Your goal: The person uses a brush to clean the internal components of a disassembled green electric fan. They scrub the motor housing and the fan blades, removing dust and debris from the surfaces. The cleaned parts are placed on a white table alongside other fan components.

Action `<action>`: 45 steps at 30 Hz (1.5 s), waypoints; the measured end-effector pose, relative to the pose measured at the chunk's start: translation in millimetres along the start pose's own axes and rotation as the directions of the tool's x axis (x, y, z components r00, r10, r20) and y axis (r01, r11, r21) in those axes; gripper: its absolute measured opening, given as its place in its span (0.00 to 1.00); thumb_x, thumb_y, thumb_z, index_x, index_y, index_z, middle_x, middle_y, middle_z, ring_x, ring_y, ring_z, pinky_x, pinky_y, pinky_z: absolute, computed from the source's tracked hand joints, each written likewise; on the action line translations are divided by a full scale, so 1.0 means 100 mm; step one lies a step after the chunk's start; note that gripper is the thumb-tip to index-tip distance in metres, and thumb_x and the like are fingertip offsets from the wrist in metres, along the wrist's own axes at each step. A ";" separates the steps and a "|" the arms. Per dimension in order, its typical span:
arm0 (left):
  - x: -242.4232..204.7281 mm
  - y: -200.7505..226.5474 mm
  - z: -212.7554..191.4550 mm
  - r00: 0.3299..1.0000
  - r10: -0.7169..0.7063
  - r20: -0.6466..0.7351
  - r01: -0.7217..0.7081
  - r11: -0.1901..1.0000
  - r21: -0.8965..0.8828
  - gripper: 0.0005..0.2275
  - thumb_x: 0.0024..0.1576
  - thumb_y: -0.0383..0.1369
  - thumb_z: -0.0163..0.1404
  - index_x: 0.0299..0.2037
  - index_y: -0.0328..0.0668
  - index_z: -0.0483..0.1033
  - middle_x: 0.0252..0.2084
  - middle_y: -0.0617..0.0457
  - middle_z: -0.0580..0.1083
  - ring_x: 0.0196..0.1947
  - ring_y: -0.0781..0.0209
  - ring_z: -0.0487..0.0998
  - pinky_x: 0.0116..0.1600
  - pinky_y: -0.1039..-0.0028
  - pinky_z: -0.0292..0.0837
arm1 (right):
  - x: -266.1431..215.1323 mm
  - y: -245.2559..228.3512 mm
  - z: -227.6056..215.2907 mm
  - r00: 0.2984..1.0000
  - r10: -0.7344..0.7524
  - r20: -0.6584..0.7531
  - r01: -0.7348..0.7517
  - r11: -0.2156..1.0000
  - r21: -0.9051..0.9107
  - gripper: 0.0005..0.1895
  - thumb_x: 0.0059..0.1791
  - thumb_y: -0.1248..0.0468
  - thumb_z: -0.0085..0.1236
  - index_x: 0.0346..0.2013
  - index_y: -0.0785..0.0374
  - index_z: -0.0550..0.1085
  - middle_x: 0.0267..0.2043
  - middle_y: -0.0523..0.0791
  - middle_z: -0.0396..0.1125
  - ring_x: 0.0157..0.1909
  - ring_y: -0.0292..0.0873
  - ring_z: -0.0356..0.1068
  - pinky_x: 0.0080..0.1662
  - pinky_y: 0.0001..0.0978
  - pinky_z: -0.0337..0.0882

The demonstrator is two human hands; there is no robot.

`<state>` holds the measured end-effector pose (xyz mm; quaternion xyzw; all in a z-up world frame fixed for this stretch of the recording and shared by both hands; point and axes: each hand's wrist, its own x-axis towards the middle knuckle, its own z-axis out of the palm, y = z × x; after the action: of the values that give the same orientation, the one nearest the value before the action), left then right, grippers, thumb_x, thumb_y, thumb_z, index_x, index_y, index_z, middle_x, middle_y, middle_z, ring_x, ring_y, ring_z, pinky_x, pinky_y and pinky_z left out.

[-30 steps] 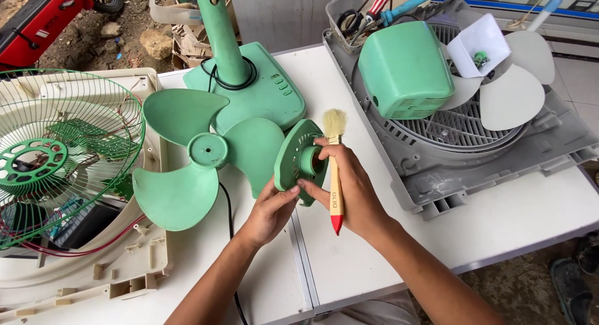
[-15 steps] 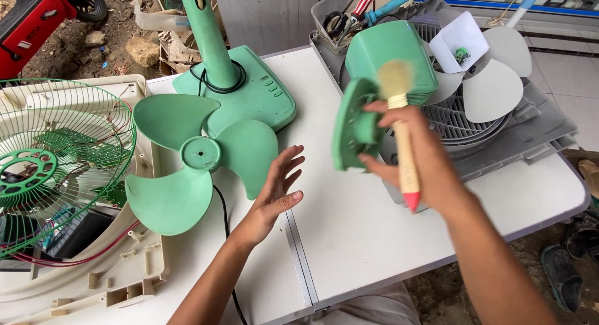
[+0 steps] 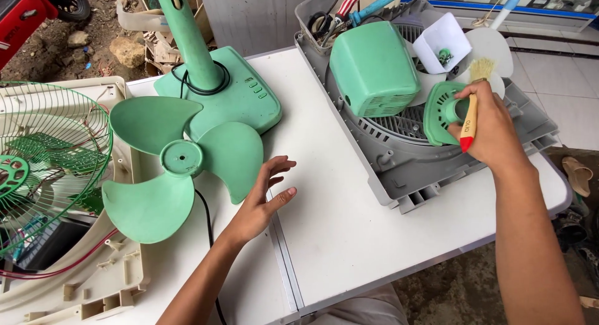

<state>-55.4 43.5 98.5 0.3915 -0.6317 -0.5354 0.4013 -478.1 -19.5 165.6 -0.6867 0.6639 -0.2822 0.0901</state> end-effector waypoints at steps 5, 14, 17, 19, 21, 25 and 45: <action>0.02 0.02 -0.03 0.994 -0.103 0.022 0.100 0.990 0.098 0.25 0.58 0.38 0.48 0.66 0.49 0.57 0.68 0.54 0.65 0.69 0.59 0.63 0.71 0.64 0.56 | -0.05 -0.02 0.15 0.996 -0.063 -0.057 0.066 0.996 0.052 0.28 0.44 0.75 0.57 0.54 0.60 0.57 0.65 0.51 0.63 0.59 0.58 0.64 0.50 0.53 0.63; 0.08 0.00 0.01 0.993 -0.119 0.016 0.116 0.985 0.127 0.25 0.57 0.38 0.48 0.66 0.51 0.57 0.69 0.55 0.64 0.68 0.57 0.63 0.70 0.64 0.57 | -0.27 0.01 0.23 0.973 -0.012 -0.231 0.039 0.993 0.110 0.22 0.49 0.71 0.60 0.52 0.61 0.60 0.55 0.49 0.67 0.55 0.55 0.66 0.50 0.51 0.65; 0.11 -0.04 0.02 0.997 -0.071 0.038 0.066 0.990 0.128 0.22 0.58 0.36 0.48 0.64 0.50 0.60 0.66 0.54 0.66 0.68 0.59 0.64 0.71 0.64 0.55 | -0.35 -0.05 0.12 0.996 -0.021 -0.084 0.031 0.991 0.127 0.28 0.45 0.72 0.61 0.55 0.62 0.59 0.58 0.49 0.67 0.59 0.53 0.67 0.56 0.46 0.63; 0.12 -0.06 0.01 0.997 -0.064 0.048 0.058 0.992 0.111 0.21 0.59 0.35 0.48 0.63 0.50 0.61 0.63 0.55 0.67 0.67 0.61 0.65 0.71 0.65 0.56 | -0.41 -0.20 0.03 0.997 0.059 0.049 -0.066 0.986 0.155 0.26 0.45 0.73 0.59 0.54 0.57 0.60 0.61 0.46 0.68 0.63 0.50 0.66 0.58 0.47 0.61; 0.12 -0.09 0.01 0.997 -0.056 0.045 0.051 0.993 0.105 0.21 0.59 0.34 0.48 0.63 0.50 0.61 0.62 0.55 0.68 0.66 0.61 0.66 0.70 0.65 0.57 | -0.42 -0.21 0.03 0.997 0.031 0.071 -0.044 0.981 0.191 0.26 0.45 0.75 0.59 0.53 0.58 0.60 0.61 0.47 0.67 0.63 0.48 0.66 0.57 0.44 0.63; 0.11 -0.09 0.02 0.994 -0.098 0.038 0.095 0.992 0.079 0.21 0.59 0.34 0.49 0.62 0.51 0.62 0.62 0.55 0.68 0.64 0.60 0.67 0.70 0.67 0.57 | -0.47 -0.11 0.02 0.988 -0.043 0.149 0.008 0.974 0.229 0.27 0.44 0.75 0.61 0.53 0.56 0.61 0.60 0.42 0.69 0.48 0.42 0.62 0.53 0.37 0.62; 0.12 -0.39 -0.16 0.989 -0.075 -0.130 0.081 0.996 0.038 0.07 0.60 0.24 0.45 0.40 0.42 0.78 0.34 0.54 0.75 0.33 0.62 0.73 0.42 0.74 0.73 | -0.21 -0.29 0.30 0.929 -0.172 -0.328 0.303 0.863 0.404 0.07 0.62 0.78 0.49 0.50 0.70 0.60 0.49 0.59 0.69 0.47 0.52 0.73 0.48 0.35 0.74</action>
<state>-42.1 21.9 62.2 0.4583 -0.6002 -0.5104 0.4113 -437.4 -3.7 149.8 -0.6773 0.4962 -0.5310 0.1148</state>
